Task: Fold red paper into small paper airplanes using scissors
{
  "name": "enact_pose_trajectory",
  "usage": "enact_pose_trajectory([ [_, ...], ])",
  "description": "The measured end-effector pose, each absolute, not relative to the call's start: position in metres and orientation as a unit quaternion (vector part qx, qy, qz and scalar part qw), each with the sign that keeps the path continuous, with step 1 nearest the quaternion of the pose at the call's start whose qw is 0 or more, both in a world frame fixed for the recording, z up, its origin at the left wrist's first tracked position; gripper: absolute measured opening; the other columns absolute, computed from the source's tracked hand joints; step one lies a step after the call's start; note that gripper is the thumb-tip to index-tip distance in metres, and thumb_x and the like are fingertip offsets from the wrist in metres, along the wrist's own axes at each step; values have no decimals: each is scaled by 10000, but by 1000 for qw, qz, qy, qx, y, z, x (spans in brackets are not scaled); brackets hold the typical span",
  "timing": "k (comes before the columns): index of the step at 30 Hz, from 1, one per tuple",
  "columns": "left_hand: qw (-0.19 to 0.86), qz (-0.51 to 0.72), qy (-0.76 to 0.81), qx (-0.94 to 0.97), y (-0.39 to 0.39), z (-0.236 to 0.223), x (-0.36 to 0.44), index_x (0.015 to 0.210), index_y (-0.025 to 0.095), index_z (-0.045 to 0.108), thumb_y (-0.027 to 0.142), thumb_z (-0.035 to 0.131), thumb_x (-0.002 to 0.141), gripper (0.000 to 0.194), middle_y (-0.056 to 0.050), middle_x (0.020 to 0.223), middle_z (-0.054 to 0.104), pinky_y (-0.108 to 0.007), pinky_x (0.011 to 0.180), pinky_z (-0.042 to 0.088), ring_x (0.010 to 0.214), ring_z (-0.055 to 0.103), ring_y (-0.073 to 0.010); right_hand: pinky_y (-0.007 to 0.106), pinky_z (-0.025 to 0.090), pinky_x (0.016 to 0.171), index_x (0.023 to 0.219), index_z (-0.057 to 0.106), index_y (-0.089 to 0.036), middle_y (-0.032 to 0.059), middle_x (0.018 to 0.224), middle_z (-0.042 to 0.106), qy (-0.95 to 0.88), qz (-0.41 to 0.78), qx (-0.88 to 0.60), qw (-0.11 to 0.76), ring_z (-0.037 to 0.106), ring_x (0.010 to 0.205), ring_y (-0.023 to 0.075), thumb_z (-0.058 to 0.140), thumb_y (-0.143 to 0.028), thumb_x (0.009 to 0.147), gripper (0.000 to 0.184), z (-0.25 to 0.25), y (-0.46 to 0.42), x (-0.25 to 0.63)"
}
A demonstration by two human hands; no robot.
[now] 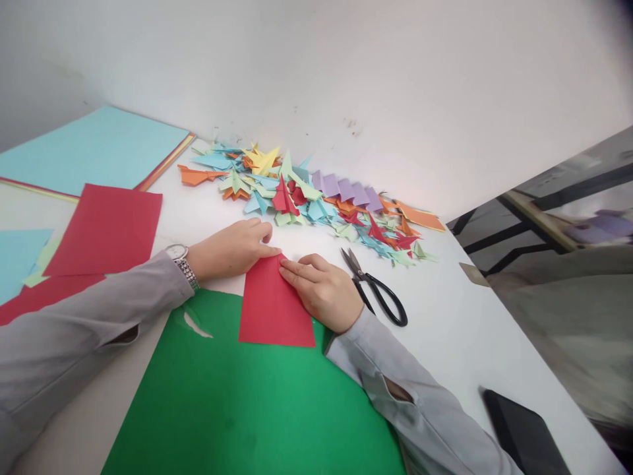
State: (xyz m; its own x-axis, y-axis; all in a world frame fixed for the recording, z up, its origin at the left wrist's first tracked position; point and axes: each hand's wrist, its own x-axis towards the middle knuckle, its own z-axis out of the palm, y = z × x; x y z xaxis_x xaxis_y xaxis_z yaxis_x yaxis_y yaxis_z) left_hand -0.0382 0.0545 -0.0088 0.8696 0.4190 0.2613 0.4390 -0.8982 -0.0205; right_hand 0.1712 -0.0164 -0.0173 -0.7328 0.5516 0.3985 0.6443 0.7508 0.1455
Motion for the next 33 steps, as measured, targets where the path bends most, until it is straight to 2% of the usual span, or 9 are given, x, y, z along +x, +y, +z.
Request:
enact_pose_trajectory([
  [6,39,-122,-222,-967,53,-7,-38,1052,184,644,125,304,893,380,-108,935,544,-324,711,387,780,462,-188,332,553,726,1101,654,-142,68,1141,666,-923,-134,-328,151,554,896,200,407,-111,906,316,-16,-17,172],
  [13,36,-121,-231,-965,53,-4,-38,816,101,629,118,322,883,314,-123,893,567,-318,720,411,794,485,-189,333,555,750,1099,659,-149,61,1139,668,-921,-129,-332,157,562,896,202,420,-117,904,311,-16,-18,171],
  [17,43,-122,-229,-965,53,-5,-38,889,101,632,106,304,879,328,-126,889,571,-325,717,413,802,489,-193,340,560,738,1123,646,-155,83,1139,665,-922,-117,-337,151,565,909,201,412,-113,904,324,-16,-18,171],
  [21,43,-133,-223,-965,54,-7,-39,1003,153,637,106,314,870,353,-110,929,562,-322,710,400,782,481,-181,332,560,734,1104,658,-157,62,1141,667,-922,-127,-336,146,565,893,198,407,-110,904,325,-15,-17,171],
  [33,36,-128,-222,-966,54,-6,-38,969,149,655,111,301,877,368,-102,913,554,-314,705,372,771,467,-179,339,557,722,1110,654,-159,70,1141,665,-922,-115,-338,148,557,890,202,411,-98,886,336,-15,-17,171],
])
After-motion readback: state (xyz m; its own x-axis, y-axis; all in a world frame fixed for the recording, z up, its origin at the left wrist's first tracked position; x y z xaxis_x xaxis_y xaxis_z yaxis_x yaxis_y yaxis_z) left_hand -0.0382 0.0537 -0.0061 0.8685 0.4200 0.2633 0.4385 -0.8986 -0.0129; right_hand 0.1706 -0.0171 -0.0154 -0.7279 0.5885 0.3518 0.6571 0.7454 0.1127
